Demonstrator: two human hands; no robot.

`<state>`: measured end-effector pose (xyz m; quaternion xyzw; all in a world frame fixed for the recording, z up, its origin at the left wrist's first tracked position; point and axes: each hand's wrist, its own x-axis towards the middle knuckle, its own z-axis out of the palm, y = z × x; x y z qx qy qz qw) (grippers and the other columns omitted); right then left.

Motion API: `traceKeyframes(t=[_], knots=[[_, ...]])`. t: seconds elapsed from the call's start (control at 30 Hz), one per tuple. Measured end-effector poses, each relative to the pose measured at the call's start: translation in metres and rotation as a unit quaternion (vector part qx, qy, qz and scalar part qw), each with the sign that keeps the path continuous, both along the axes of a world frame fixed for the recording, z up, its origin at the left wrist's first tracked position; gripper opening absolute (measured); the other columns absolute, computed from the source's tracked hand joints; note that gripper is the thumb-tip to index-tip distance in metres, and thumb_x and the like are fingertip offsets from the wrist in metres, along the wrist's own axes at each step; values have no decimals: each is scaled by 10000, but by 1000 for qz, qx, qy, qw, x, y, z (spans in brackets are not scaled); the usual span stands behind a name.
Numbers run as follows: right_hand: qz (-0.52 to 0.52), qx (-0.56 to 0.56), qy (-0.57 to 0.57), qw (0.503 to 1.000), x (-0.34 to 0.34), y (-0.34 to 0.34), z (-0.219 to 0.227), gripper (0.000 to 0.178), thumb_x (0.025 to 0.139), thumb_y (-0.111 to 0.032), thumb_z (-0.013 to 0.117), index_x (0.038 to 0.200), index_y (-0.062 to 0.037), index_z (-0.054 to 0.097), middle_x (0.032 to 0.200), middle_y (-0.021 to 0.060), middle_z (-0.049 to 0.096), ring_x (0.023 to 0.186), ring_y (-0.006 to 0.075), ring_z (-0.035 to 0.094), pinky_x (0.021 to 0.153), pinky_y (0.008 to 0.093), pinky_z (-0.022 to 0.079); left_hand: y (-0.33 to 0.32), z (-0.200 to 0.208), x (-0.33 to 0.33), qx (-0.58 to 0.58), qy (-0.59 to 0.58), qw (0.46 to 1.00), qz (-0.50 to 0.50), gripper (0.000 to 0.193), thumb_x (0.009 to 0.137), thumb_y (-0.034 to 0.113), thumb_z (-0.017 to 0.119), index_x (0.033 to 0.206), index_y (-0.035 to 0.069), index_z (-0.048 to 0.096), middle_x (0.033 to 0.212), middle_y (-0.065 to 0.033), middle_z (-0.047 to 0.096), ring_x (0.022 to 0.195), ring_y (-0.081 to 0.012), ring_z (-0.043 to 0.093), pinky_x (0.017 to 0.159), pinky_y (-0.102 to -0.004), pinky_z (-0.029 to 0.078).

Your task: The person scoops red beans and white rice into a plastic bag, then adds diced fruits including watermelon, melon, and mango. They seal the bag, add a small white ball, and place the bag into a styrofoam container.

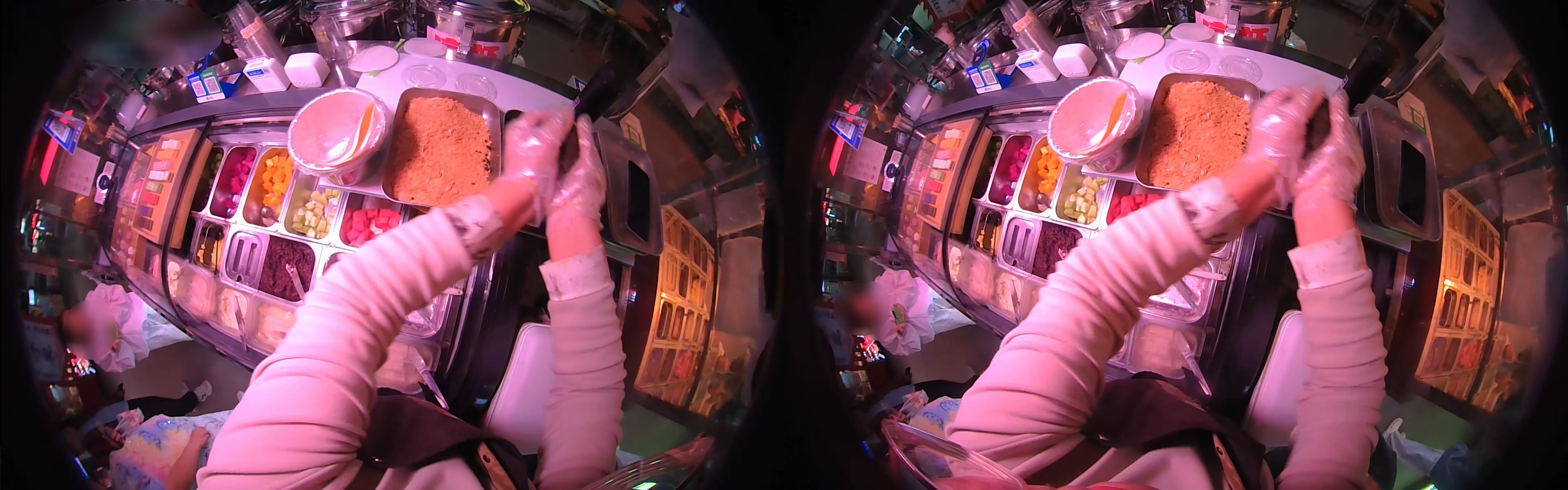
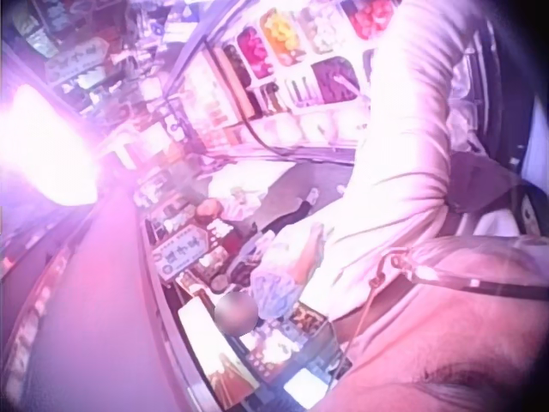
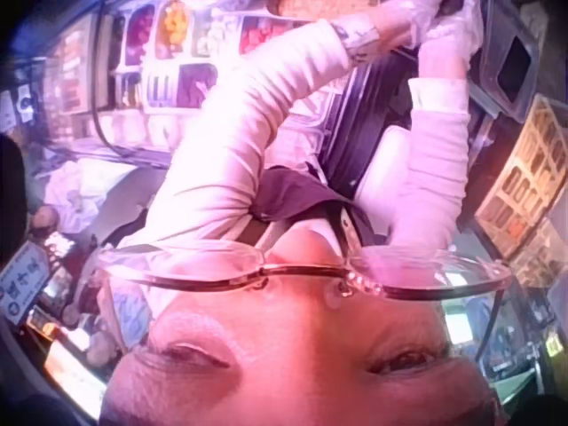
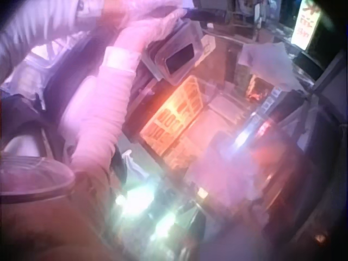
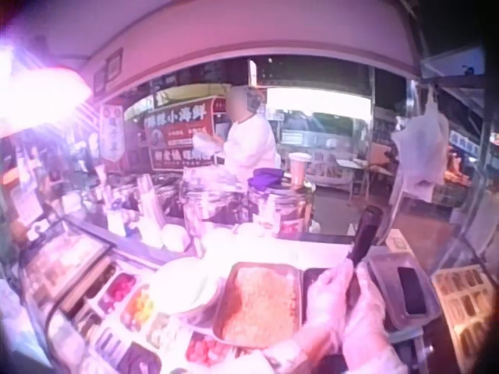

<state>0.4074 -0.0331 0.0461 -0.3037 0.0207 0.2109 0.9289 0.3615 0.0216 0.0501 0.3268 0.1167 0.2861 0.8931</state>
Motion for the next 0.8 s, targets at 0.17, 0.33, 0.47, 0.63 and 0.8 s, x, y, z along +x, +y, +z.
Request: traceKeyframes(t=[0.17,0.33,0.47,0.63,0.8], knots=[[115,39,26,992,-56,69,29,286,1014,-325,723,1121,-60,738,1037,52,766,943,236,710,928,362,570,67,47,-68,194,102,967,130,382,917,335,800,1015,-28,736,880,-45,707,758,-131,618,689,-303,528],[5,113,-77,991,-41,93,-44,437,1042,-354,664,1328,-23,658,1319,85,692,1145,230,656,1046,345,515,75,55,-70,466,181,856,134,414,926,366,754,1043,-31,768,873,-175,764,752,-245,712,757,-380,574],[154,223,-109,956,-16,38,-53,495,1055,-407,590,1406,-59,591,1340,108,649,1201,258,621,1088,370,479,47,35,-40,614,180,749,172,414,933,400,736,998,-7,773,896,-228,753,818,-356,739,793,-416,584],[-1,47,39,998,43,-39,-74,476,1073,-485,435,1417,-184,569,1405,90,617,1296,311,573,1134,502,428,17,22,5,498,90,860,-58,610,966,538,662,1100,-52,747,947,-271,738,978,-448,711,889,-444,555],[-52,71,156,984,46,-75,-85,375,1014,-451,532,1234,-201,705,1244,76,723,1208,351,635,1028,642,506,35,5,32,528,230,811,-105,600,1062,508,456,1266,3,709,1169,-279,714,1135,-381,691,1013,-402,514]])
